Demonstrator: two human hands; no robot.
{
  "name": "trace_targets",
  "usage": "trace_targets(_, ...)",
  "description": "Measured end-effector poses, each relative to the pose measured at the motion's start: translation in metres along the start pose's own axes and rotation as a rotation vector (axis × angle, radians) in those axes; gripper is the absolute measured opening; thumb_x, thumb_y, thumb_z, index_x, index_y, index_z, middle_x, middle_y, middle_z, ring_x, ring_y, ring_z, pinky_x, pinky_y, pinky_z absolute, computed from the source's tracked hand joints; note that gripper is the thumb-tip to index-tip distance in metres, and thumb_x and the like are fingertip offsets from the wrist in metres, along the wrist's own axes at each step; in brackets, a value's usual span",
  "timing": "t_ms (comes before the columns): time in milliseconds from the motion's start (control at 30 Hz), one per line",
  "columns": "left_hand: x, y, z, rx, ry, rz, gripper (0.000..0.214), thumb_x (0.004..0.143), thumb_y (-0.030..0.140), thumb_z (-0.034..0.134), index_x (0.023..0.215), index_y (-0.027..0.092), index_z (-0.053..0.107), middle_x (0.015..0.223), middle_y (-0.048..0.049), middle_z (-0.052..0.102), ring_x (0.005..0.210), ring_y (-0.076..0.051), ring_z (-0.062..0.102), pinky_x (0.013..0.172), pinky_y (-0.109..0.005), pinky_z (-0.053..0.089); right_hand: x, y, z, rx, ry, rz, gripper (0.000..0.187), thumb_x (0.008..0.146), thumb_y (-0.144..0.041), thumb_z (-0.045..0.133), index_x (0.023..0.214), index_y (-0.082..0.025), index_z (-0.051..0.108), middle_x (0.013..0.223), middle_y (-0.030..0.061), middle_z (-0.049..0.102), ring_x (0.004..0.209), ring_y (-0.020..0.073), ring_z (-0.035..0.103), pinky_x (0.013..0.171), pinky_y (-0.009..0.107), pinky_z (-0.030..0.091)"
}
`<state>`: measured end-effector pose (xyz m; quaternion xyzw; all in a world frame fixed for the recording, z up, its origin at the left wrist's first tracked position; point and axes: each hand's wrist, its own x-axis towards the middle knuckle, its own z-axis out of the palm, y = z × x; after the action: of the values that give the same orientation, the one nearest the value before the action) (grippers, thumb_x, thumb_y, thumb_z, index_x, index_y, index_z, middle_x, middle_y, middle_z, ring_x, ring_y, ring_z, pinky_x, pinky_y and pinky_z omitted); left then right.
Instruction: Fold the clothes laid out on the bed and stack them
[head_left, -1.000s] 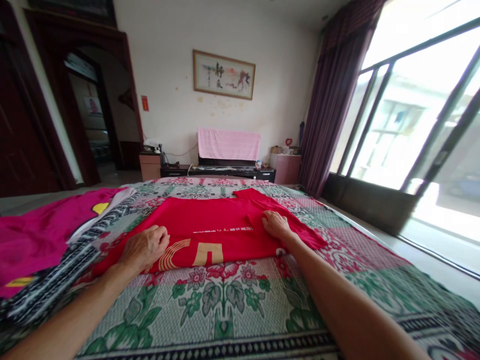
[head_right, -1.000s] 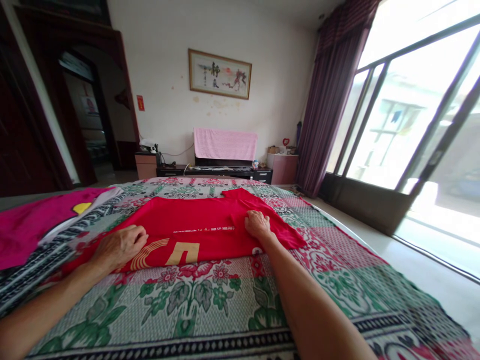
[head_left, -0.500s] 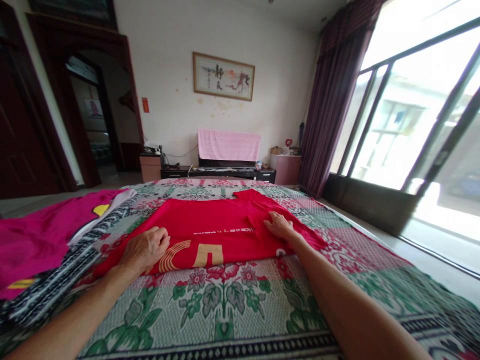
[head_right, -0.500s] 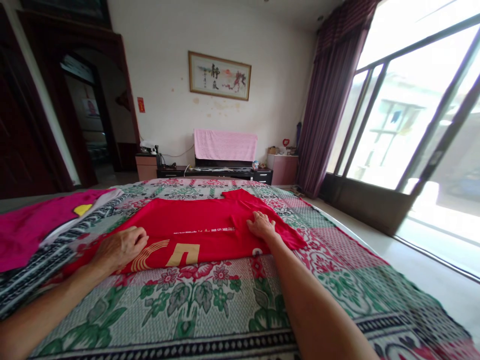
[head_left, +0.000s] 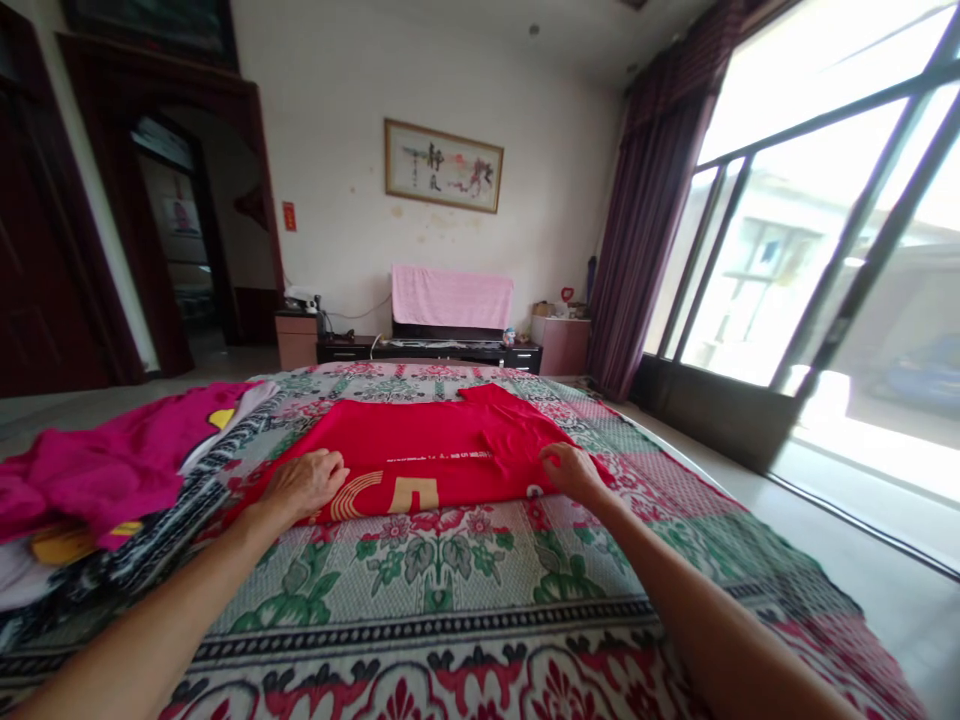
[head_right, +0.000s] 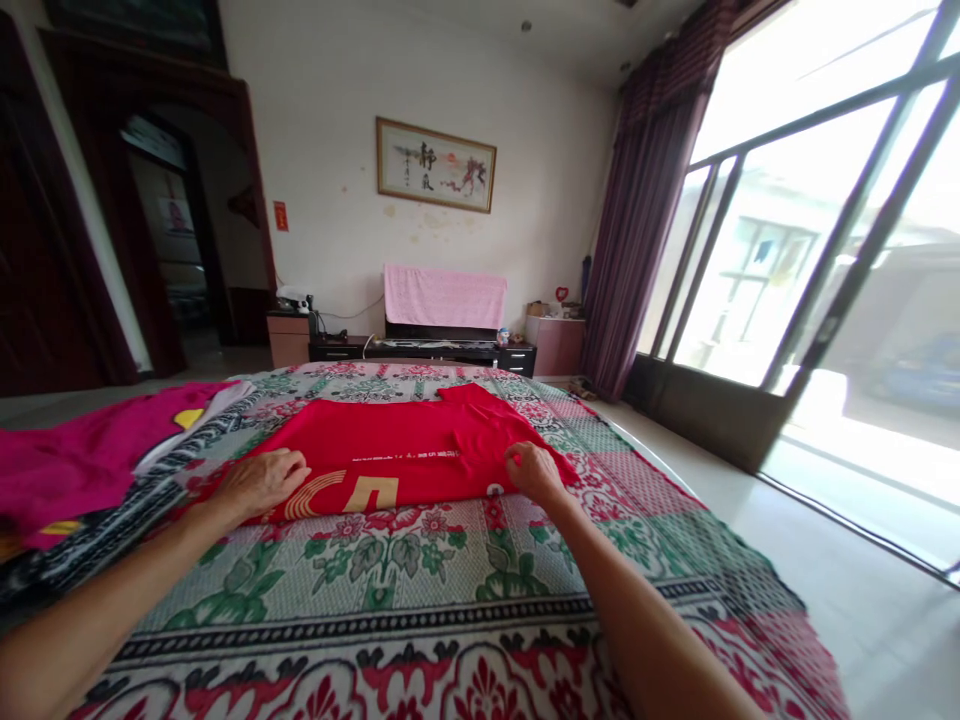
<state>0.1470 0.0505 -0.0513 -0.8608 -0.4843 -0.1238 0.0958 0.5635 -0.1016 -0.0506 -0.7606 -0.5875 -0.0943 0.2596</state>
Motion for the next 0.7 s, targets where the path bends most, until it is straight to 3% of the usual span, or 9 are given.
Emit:
trace_targets(133,-0.021,-0.006,-0.02,-0.102,-0.018,0.068,0.025,0.078,0.023,0.044,0.094,0.022,0.064,0.097,-0.0042,0.066,0.089,-0.019,0.062,0.08,-0.028,0.043,-0.028,0.026,-0.013,0.012,-0.038,0.011,0.027,0.068,-0.01,0.05,0.084,-0.02,0.07,0.094,0.0032,0.07,0.091,0.0172,0.063,0.084,0.025,0.044)
trace_targets(233,-0.044,-0.018,-0.025,-0.121,-0.062,0.092,0.036,0.066,0.01,0.044,0.093,0.021,0.065,0.1,-0.0041,0.066,0.097,-0.02,0.061,0.087,-0.028,0.042,-0.04,0.033,-0.02,0.007,-0.085,-0.004,0.033,0.065,-0.008,0.051,0.089,-0.02,0.07,0.102,0.0034,0.069,0.097,0.0174,0.061,0.089,0.026,0.043)
trace_targets(333,-0.062,-0.03,-0.019,-0.137,-0.087,0.093,0.045,0.063,0.006,0.044,0.1,0.019,0.066,0.107,-0.0052,0.066,0.103,-0.02,0.06,0.092,-0.029,0.041,-0.043,0.038,-0.022,0.028,-0.116,-0.023,0.036,0.065,-0.008,0.052,0.094,-0.021,0.07,0.108,0.0035,0.068,0.102,0.0184,0.06,0.093,0.028,0.043)
trace_targets(433,-0.073,-0.034,-0.007,-0.148,-0.007,0.057,0.046,0.069,0.008,0.042,0.109,0.016,0.064,0.113,-0.0078,0.065,0.105,-0.02,0.059,0.096,-0.031,0.041,-0.041,0.048,-0.018,0.049,-0.134,-0.023,0.039,0.066,-0.011,0.052,0.098,-0.023,0.069,0.112,0.0021,0.067,0.105,0.0187,0.06,0.095,0.029,0.043)
trace_targets(567,-0.075,-0.029,0.005,-0.134,0.111,-0.019,0.042,0.077,0.011,0.039,0.11,0.012,0.065,0.115,-0.0116,0.064,0.106,-0.021,0.058,0.098,-0.033,0.041,-0.036,0.062,-0.013,0.059,-0.11,-0.06,0.041,0.068,-0.011,0.048,0.1,-0.022,0.07,0.111,0.0024,0.068,0.106,0.0186,0.061,0.095,0.028,0.043)
trace_targets(700,-0.072,-0.035,0.01,-0.117,0.113,-0.001,0.04,0.078,0.011,0.039,0.108,0.01,0.067,0.112,-0.012,0.066,0.106,-0.021,0.059,0.099,-0.033,0.042,-0.034,0.067,-0.017,0.037,-0.105,-0.048,0.041,0.07,-0.012,0.046,0.101,-0.019,0.071,0.111,0.0051,0.069,0.105,0.0192,0.062,0.095,0.028,0.043)
